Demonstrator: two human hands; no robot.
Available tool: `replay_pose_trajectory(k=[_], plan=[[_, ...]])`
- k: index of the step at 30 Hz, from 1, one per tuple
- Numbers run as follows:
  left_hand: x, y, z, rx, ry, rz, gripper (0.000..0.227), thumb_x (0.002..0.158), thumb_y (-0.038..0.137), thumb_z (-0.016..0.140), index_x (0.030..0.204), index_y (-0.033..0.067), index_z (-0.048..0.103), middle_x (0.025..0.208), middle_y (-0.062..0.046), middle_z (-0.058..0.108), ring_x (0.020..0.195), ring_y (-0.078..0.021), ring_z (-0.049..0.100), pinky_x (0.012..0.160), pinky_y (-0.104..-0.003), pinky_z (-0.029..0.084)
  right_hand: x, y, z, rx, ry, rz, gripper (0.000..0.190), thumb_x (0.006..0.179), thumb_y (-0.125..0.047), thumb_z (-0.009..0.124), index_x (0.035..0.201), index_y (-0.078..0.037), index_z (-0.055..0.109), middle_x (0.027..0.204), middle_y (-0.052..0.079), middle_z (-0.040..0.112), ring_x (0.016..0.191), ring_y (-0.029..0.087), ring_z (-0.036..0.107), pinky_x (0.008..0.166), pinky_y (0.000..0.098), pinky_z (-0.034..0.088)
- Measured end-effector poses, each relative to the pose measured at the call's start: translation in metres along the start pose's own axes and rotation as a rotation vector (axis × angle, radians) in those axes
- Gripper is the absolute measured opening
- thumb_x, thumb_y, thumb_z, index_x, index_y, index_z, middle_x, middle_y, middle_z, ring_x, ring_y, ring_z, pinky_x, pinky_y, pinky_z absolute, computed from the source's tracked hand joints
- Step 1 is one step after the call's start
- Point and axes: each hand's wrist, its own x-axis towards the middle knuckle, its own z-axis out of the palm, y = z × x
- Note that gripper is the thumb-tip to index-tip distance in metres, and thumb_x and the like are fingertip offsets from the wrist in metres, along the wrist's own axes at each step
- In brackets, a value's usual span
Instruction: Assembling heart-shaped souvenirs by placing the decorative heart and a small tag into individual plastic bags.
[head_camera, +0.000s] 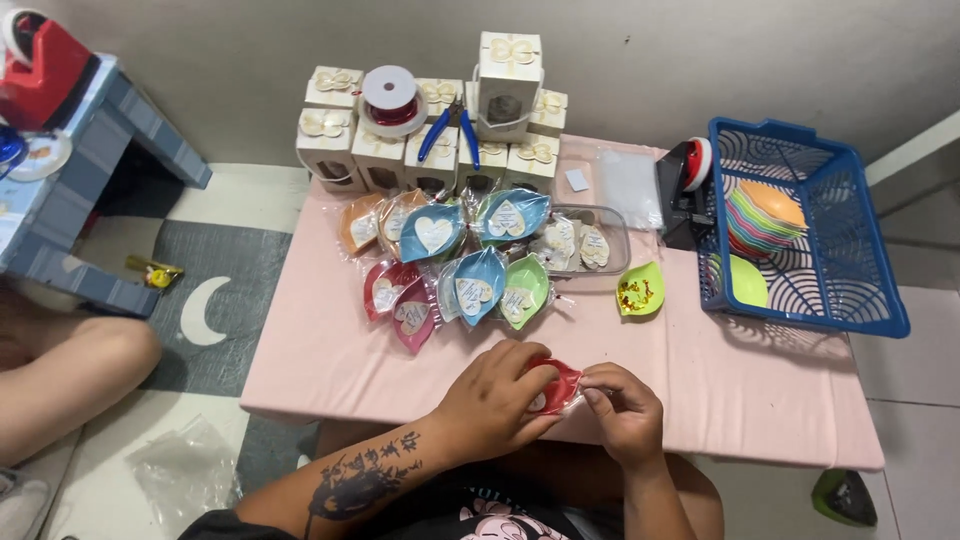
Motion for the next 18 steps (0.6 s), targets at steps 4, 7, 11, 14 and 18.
replay_pose_trajectory(k=[4,7,11,14,18], plan=[[-0.013,-0.006,-0.002,-0.146,0.012,-0.092,0.048,0.089,0.037,0.084,0.115,0.002,0.064,0.118,-0.018,0.061,0.106,-0.0314,0.056,0.087,-0.04,0.054,-0.021,0.044,-0.01,0.013,0.028,0.066,0.019,0.096,-0.016,0.073,0.109,-0.001,0.077,0.107,0.013,0.079,0.106,0.024,0.075,0.098,0.0338,0.06],[-0.017,-0.019,-0.016,-0.098,0.058,-0.192,0.043,0.087,0.033,0.085,0.111,0.0047,0.062,0.124,-0.019,0.058,0.114,-0.0341,0.055,0.096,-0.043,0.054,-0.025,0.053,-0.009,0.265,0.048,0.144,0.033,0.102,-0.016,0.065,0.129,0.003,0.064,0.105,0.019,0.076,0.097,0.03,0.076,0.094,0.0437,0.063],[-0.024,-0.054,-0.061,-0.008,0.224,-0.528,0.035,0.092,0.038,0.079,0.089,0.0136,0.053,0.116,-0.01,0.061,0.117,-0.0293,0.051,0.099,-0.039,0.042,-0.022,0.051,-0.01,0.321,0.113,0.203,0.033,0.102,-0.015,0.062,0.128,0.005,0.066,0.105,0.021,0.074,0.099,0.03,0.072,0.093,0.0404,0.061],[-0.029,-0.087,-0.091,0.018,0.406,-0.772,0.037,0.094,0.043,0.075,0.094,0.0133,0.052,0.122,-0.013,0.058,0.122,-0.0313,0.047,0.103,-0.045,0.045,-0.019,0.045,-0.009,0.237,0.071,0.224,0.031,0.1,-0.011,0.062,0.126,0.005,0.067,0.105,0.019,0.075,0.099,0.028,0.074,0.093,0.0386,0.061],[-0.038,-0.12,-0.111,0.081,0.507,-1.081,0.034,0.099,0.041,0.075,0.106,0.0114,0.06,0.128,-0.012,0.052,0.128,-0.03,0.042,0.108,-0.043,0.041,-0.017,0.038,-0.008,0.111,0.01,0.223,0.028,0.098,-0.01,0.062,0.122,0.003,0.071,0.103,0.017,0.078,0.099,0.025,0.076,0.091,0.0356,0.064]])
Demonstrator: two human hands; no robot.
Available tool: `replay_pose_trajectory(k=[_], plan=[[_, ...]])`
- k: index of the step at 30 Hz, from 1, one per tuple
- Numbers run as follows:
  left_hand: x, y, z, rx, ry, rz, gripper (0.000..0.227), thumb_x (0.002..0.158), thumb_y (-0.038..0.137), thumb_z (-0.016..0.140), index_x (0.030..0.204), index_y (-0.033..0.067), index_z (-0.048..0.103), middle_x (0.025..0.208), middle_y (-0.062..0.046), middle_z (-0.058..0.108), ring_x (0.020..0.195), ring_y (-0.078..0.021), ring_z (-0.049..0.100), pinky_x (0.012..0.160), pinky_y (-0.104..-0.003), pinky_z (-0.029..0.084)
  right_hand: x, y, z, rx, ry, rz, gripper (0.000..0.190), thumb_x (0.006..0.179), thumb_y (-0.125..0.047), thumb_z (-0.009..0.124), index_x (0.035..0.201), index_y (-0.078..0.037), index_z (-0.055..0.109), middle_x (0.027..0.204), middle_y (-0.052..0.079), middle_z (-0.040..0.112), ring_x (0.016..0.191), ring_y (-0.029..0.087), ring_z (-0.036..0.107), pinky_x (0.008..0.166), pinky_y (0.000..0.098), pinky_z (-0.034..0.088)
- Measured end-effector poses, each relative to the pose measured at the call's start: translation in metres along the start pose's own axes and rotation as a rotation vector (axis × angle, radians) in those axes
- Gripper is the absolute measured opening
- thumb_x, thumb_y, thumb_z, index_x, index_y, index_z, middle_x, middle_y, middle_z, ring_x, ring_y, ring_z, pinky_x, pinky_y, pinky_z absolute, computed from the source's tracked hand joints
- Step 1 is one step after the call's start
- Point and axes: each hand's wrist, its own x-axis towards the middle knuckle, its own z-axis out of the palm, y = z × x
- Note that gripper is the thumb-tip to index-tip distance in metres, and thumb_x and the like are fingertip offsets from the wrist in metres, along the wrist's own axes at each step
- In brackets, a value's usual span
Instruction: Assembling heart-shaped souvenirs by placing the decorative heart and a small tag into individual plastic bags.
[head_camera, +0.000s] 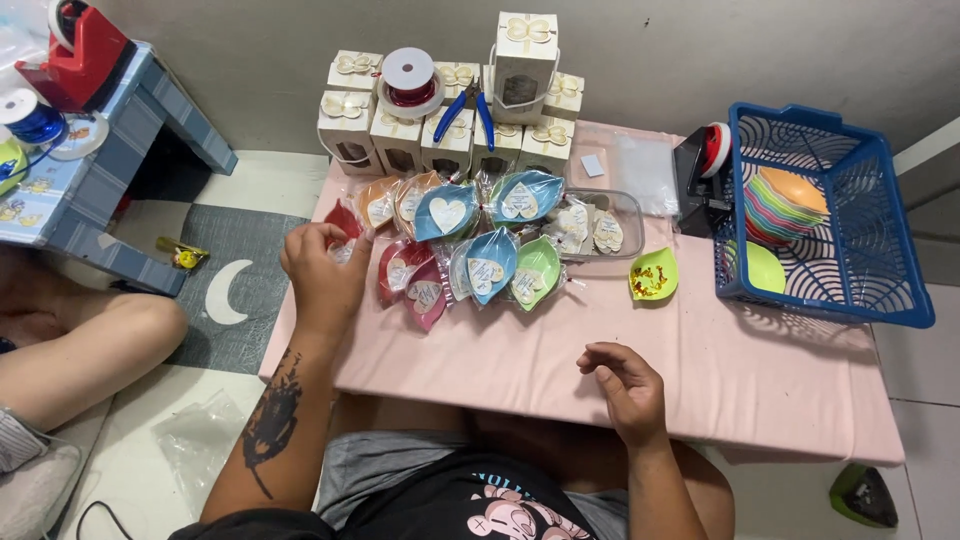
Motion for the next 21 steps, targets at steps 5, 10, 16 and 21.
replay_pose_trajectory(k=[5,10,16,21], plan=[[-0.005,-0.025,0.009,0.227,-0.071,-0.027,0.056,0.103,0.063,0.052,0.118,0.0092,0.062,0.136,-0.018,0.05,0.133,-0.0369,0.039,0.106,-0.053,0.039,0.002,-0.007,0.003,-0.014,-0.017,0.023,0.027,0.098,-0.01,0.063,0.121,0.003,0.072,0.102,0.016,0.078,0.099,0.024,0.076,0.091,0.0351,0.064],[-0.005,-0.046,0.022,0.206,0.085,0.096,0.036,0.108,0.05,0.064,0.11,0.0143,0.058,0.129,-0.013,0.05,0.127,-0.0452,0.047,0.108,-0.059,0.036,0.007,-0.005,0.007,0.022,0.013,-0.081,0.025,0.095,-0.006,0.067,0.114,0.008,0.076,0.089,0.022,0.078,0.084,0.025,0.074,0.082,0.0409,0.061],[-0.011,-0.029,0.037,0.191,0.298,0.383,0.03,0.109,0.047,0.058,0.105,0.0174,0.056,0.137,-0.01,0.044,0.123,-0.0407,0.04,0.102,-0.058,0.03,0.007,-0.001,0.007,0.052,0.027,-0.099,0.024,0.097,-0.005,0.065,0.113,0.008,0.075,0.087,0.021,0.078,0.083,0.024,0.073,0.082,0.041,0.061],[-0.046,0.025,0.078,-0.149,0.203,0.972,0.017,0.094,0.034,0.061,0.091,0.018,0.065,0.134,-0.011,0.057,0.126,-0.0342,0.049,0.11,-0.046,0.032,0.008,0.012,0.001,0.154,0.079,-0.113,0.024,0.099,-0.006,0.062,0.115,0.009,0.072,0.086,0.021,0.075,0.082,0.023,0.071,0.081,0.0386,0.06]])
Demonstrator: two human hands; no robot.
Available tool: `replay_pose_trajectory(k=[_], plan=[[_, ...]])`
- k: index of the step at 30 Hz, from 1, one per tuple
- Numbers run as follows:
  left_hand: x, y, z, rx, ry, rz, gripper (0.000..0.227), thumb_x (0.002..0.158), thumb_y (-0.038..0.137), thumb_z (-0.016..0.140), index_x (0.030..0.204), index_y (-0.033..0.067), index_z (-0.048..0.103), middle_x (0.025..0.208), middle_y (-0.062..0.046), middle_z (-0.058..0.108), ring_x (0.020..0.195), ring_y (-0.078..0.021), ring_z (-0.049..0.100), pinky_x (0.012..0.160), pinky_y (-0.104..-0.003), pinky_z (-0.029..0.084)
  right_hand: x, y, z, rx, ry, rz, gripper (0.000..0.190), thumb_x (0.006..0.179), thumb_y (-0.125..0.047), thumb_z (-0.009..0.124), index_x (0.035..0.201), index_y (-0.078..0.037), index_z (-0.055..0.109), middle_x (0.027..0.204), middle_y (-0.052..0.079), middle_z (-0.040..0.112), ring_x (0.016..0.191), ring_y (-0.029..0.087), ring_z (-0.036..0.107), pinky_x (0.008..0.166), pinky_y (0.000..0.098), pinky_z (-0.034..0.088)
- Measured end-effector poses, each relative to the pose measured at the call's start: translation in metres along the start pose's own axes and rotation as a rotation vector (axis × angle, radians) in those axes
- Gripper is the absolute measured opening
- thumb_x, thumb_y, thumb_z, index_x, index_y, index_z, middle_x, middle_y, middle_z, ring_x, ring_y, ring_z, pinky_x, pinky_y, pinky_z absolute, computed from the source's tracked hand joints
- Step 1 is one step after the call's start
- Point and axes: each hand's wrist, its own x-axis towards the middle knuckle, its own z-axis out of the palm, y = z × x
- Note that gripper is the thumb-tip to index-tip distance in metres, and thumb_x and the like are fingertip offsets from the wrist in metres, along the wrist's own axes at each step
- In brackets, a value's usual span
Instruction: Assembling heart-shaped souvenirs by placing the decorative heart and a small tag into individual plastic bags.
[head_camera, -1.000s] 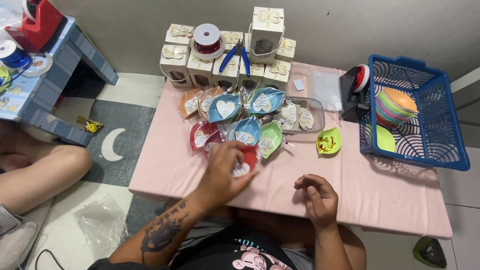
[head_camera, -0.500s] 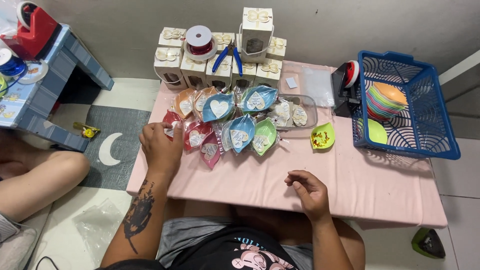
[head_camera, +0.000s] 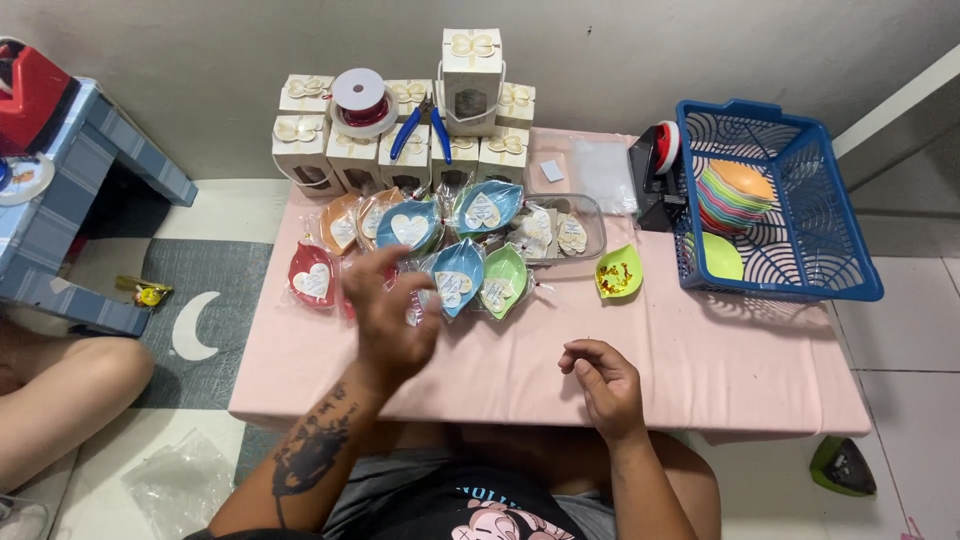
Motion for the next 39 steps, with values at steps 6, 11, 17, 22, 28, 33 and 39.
replay_pose_trajectory(k=[6,11,17,22,28,33,39], plan=[[0.003,0.093,0.09,-0.531,-0.389,0.118,0.011,0.097,0.023,0.062,0.093,0.0148,0.067,0.091,-0.006,0.068,0.082,-0.0301,0.07,0.076,-0.039,0.059,0.001,0.008,0.004,0.34,0.284,0.024,0.016,0.104,-0.001,0.054,0.111,0.009,0.064,0.077,0.015,0.058,0.078,0.021,0.059,0.078,0.0332,0.053],[-0.015,0.09,0.135,-0.489,-0.396,0.167,0.023,0.095,0.023,0.064,0.075,0.0182,0.053,0.062,0.0,0.055,0.056,-0.0237,0.064,0.056,-0.031,0.055,0.013,-0.016,0.009,0.462,0.539,0.029,0.015,0.106,-0.004,0.05,0.117,-0.002,0.06,0.08,0.004,0.052,0.081,0.014,0.053,0.08,0.0273,0.047],[-0.036,0.083,0.144,-0.597,-0.633,-0.04,0.031,0.096,0.026,0.065,0.071,0.0146,0.053,0.055,-0.008,0.055,0.055,-0.0317,0.064,0.052,-0.038,0.052,0.022,-0.009,-0.004,0.511,0.635,0.142,0.019,0.104,-0.005,0.051,0.121,-0.009,0.058,0.086,0.004,0.054,0.082,0.014,0.053,0.073,0.025,0.044],[-0.033,0.083,0.15,-0.61,-0.727,-0.107,0.027,0.098,0.026,0.065,0.074,0.0143,0.059,0.056,-0.008,0.057,0.057,-0.0308,0.065,0.054,-0.037,0.053,0.038,-0.022,-0.017,0.252,0.577,0.145,0.016,0.104,-0.006,0.056,0.119,-0.007,0.059,0.083,0.007,0.058,0.077,0.014,0.058,0.069,0.0215,0.048],[-0.035,0.079,0.155,-0.641,-0.721,-0.104,0.02,0.097,0.028,0.065,0.08,0.0165,0.066,0.056,-0.007,0.058,0.058,-0.0306,0.066,0.053,-0.037,0.054,0.087,-0.053,-0.039,-0.489,0.498,-0.184,0.022,0.102,0.003,0.062,0.123,0.006,0.064,0.085,0.019,0.071,0.075,0.021,0.067,0.067,0.0287,0.057],[-0.031,0.076,0.155,-0.666,-0.708,-0.125,0.019,0.097,0.026,0.065,0.081,0.0168,0.068,0.054,-0.006,0.058,0.055,-0.0292,0.066,0.052,-0.036,0.054,0.16,-0.04,-0.057,-1.423,0.138,-0.542,0.023,0.09,-0.003,0.074,0.103,-0.021,0.083,0.126,0.008,0.07,0.117,0.032,0.065,0.097,0.043,0.056],[-0.029,0.076,0.155,-0.691,-0.736,-0.138,0.019,0.098,0.026,0.064,0.083,0.0147,0.069,0.055,-0.009,0.058,0.056,-0.0328,0.067,0.053,-0.039,0.054,0.207,-0.032,-0.034,-1.728,-0.01,-0.33,0.013,0.095,-0.021,0.076,0.105,-0.024,0.084,0.14,0.011,0.06,0.12,0.034,0.052,0.085,0.0483,0.039]])
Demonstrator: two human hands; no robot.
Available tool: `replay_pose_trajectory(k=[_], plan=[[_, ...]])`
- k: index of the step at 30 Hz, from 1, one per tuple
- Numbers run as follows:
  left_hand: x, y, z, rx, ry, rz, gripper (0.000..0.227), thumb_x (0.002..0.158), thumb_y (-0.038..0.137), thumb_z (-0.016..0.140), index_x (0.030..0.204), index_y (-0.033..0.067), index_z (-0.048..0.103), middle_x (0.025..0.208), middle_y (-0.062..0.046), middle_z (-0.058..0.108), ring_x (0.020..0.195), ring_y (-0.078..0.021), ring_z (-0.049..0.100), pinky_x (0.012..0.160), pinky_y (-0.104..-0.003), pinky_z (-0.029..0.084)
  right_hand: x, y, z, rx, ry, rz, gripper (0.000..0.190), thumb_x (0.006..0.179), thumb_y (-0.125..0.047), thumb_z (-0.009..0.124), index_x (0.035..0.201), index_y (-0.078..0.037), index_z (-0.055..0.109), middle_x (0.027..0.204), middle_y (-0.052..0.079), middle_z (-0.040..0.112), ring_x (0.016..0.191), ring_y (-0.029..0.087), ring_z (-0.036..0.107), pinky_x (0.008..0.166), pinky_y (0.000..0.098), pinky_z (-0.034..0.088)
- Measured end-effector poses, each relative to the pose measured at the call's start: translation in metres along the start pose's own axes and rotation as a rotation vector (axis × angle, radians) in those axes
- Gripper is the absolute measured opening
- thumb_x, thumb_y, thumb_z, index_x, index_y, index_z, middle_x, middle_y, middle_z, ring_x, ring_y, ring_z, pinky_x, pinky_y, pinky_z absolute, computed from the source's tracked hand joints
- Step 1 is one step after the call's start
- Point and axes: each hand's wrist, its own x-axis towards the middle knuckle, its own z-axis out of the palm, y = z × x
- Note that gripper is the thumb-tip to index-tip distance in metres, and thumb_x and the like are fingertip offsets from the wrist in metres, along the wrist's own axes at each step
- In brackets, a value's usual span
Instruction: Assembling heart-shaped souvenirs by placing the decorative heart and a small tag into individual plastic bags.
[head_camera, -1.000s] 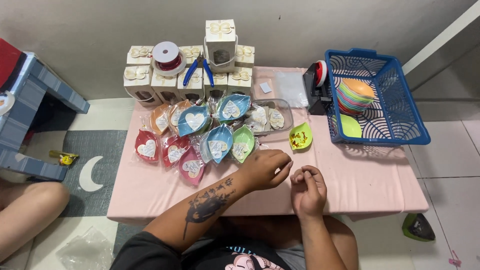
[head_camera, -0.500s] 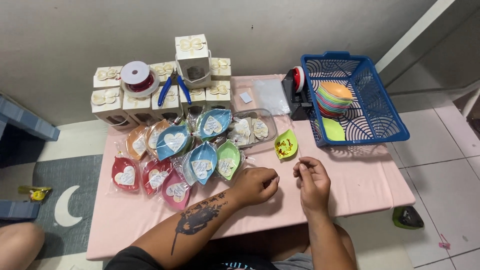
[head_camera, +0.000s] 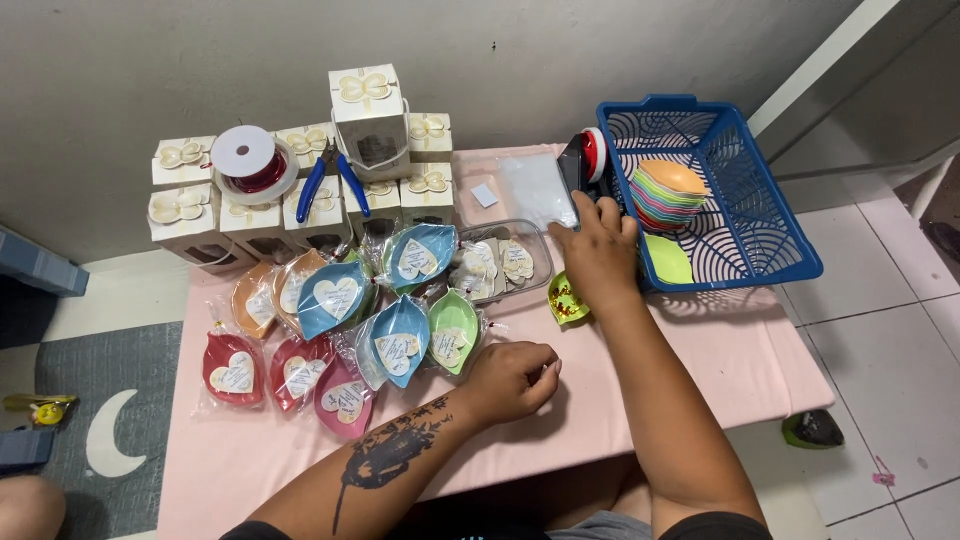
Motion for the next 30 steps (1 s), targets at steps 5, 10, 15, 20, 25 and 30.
replay_pose_trajectory(k=[5,10,15,20,25,30], plan=[[0.002,-0.001,-0.001,-0.002,-0.02,-0.009,0.017,0.097,0.025,0.064,0.085,0.0153,0.07,0.055,-0.01,0.059,0.058,-0.0342,0.067,0.054,-0.04,0.055,0.016,-0.01,0.0,-0.076,-0.017,-0.03,0.015,0.095,-0.021,0.073,0.107,-0.019,0.082,0.146,0.013,0.055,0.118,0.034,0.051,0.083,0.0478,0.037],[0.002,-0.001,0.001,-0.017,-0.029,-0.03,0.017,0.097,0.024,0.064,0.084,0.0145,0.07,0.054,-0.009,0.059,0.056,-0.0338,0.067,0.053,-0.04,0.054,0.024,-0.001,0.03,-0.142,-0.101,-0.05,0.018,0.098,-0.024,0.07,0.11,-0.024,0.084,0.156,0.012,0.053,0.136,0.038,0.048,0.097,0.0541,0.034],[0.002,-0.001,0.001,-0.012,-0.045,-0.032,0.019,0.098,0.025,0.063,0.083,0.0145,0.068,0.055,-0.01,0.058,0.057,-0.0346,0.066,0.054,-0.04,0.054,0.031,0.004,0.031,-0.201,-0.193,-0.087,0.027,0.103,-0.027,0.062,0.123,-0.025,0.08,0.156,0.013,0.057,0.151,0.038,0.04,0.121,0.077,0.002],[0.003,0.001,-0.001,-0.019,-0.056,-0.039,0.017,0.098,0.024,0.064,0.085,0.0143,0.069,0.057,-0.011,0.059,0.059,-0.0357,0.067,0.055,-0.042,0.054,0.029,0.013,0.047,-0.129,0.021,-0.172,0.012,0.098,-0.02,0.071,0.101,-0.015,0.082,0.138,0.013,0.068,0.142,0.038,0.049,0.118,0.0831,0.003],[0.003,-0.003,0.002,-0.05,-0.067,-0.052,0.016,0.098,0.023,0.064,0.085,0.0145,0.07,0.057,-0.011,0.058,0.058,-0.0353,0.066,0.055,-0.041,0.054,0.022,0.02,0.055,-0.053,0.228,-0.225,0.007,0.086,-0.015,0.081,0.08,-0.014,0.078,0.12,0.007,0.073,0.127,0.034,0.058,0.113,0.0866,0.016],[0.004,-0.002,0.001,-0.058,-0.043,-0.043,0.015,0.097,0.021,0.064,0.086,0.014,0.07,0.057,-0.01,0.059,0.059,-0.0342,0.067,0.056,-0.04,0.054,0.003,0.02,0.033,0.025,0.223,-0.169,0.007,0.086,-0.01,0.074,0.085,-0.016,0.074,0.125,0.002,0.07,0.13,0.03,0.058,0.115,0.0865,0.014]])
